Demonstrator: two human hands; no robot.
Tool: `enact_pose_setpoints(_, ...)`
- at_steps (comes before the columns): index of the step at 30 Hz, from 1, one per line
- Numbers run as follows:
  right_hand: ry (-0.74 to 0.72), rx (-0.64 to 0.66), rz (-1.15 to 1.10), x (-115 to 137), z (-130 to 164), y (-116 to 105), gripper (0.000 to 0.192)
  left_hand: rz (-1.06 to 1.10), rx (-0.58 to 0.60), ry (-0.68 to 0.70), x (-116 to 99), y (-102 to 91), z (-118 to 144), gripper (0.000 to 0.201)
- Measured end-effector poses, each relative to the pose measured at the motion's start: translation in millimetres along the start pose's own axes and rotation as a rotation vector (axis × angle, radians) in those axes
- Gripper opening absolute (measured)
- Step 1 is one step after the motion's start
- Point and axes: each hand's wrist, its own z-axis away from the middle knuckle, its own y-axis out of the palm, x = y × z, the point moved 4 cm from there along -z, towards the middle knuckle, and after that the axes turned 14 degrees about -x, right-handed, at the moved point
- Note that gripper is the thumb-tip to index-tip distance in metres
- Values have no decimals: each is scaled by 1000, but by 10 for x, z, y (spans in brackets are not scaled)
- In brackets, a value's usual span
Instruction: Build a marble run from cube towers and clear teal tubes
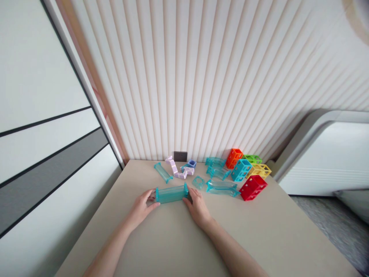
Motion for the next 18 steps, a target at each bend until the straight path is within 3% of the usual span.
enact_pose_setpoints(5, 19, 6, -73, 3, 10, -78, 52, 62, 38, -47, -32, 36, 31, 49)
enact_pose_setpoints(10, 16, 35, -98, -2, 97, -302, 49, 78, 90, -22, -144, 157, 91, 44)
enact_pose_setpoints(14, 54, 20, -84, -64, 266, -601, 44, 67, 137, 7, -312, 355, 164, 38)
enact_pose_setpoints(18, 74, -41, -29, -200, 498, -968, 44, 79, 211, 37, -540, 677, 265, 39)
